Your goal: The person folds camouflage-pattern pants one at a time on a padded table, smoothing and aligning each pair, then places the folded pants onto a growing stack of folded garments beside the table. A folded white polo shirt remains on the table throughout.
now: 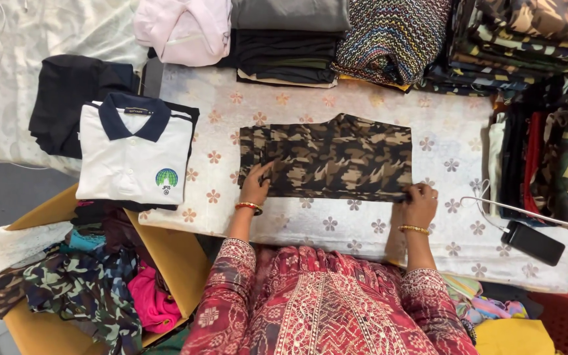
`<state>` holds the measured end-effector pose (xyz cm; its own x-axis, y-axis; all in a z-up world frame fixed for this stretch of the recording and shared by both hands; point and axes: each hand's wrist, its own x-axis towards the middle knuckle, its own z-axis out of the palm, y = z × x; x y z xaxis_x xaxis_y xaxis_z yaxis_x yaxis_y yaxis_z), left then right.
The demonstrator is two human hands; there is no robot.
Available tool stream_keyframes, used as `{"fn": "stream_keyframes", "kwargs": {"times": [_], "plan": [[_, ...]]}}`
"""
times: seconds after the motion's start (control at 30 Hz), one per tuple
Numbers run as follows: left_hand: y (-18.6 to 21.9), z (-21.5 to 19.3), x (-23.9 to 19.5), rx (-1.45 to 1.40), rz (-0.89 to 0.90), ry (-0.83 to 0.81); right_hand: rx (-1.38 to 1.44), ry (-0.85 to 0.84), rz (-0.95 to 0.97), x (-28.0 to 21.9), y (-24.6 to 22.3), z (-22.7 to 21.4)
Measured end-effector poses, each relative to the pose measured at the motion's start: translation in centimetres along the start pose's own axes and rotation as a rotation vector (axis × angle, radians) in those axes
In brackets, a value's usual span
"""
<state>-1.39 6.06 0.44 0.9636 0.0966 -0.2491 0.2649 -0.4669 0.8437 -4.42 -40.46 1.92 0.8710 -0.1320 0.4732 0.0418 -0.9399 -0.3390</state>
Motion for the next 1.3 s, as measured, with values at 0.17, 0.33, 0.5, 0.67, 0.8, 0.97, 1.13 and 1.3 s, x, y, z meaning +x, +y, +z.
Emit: {"fn": "stream_keyframes", "kwargs": {"times": [0.17, 0.33, 0.5, 0.67, 0.8, 0.97, 1.13, 1.3], "plan": [[1.7, -0.6, -0.6, 0.163, 0.077, 0.072, -0.017, -0.274, 0.085, -1.3, -3.3, -0.2], [0.2, -1.1, -0.5, 0.323, 0.093, 0.139, 0.024, -0.315, -0.093, -1.8, -5.3, 1.3], [1.4, -0.5, -1.1, 0.379, 0.143, 0.359, 0.092, -0.319, -0.169, -1.1, -6.8, 1.1], [1.7, 0.1, -0.8, 0.393, 0.017, 0.447, 0.11, -0.303, -0.243, -0.9, -8.1, 0.1], [2.1, -0.3, 0.1, 0.395, -0.017, 0.496, 0.161, -0.339, -0.287, -1.6, -9.0, 0.6], [0.5, -0.3, 1.8, 0.362, -0.095, 0.373, 0.171, -0.389, -0.256, -1.2, -9.5, 0.7], [-2.6, -0.8, 2.5, 0.329, 0.117, 0.492, 0.187, -0.425, -0.275, -1.2, -9.4, 0.2], [0.5, -1.9, 0.5, 0.494, 0.218, 0.502, 0.158, -0.414, -0.349, -1.5, -9.3, 1.0]]}}
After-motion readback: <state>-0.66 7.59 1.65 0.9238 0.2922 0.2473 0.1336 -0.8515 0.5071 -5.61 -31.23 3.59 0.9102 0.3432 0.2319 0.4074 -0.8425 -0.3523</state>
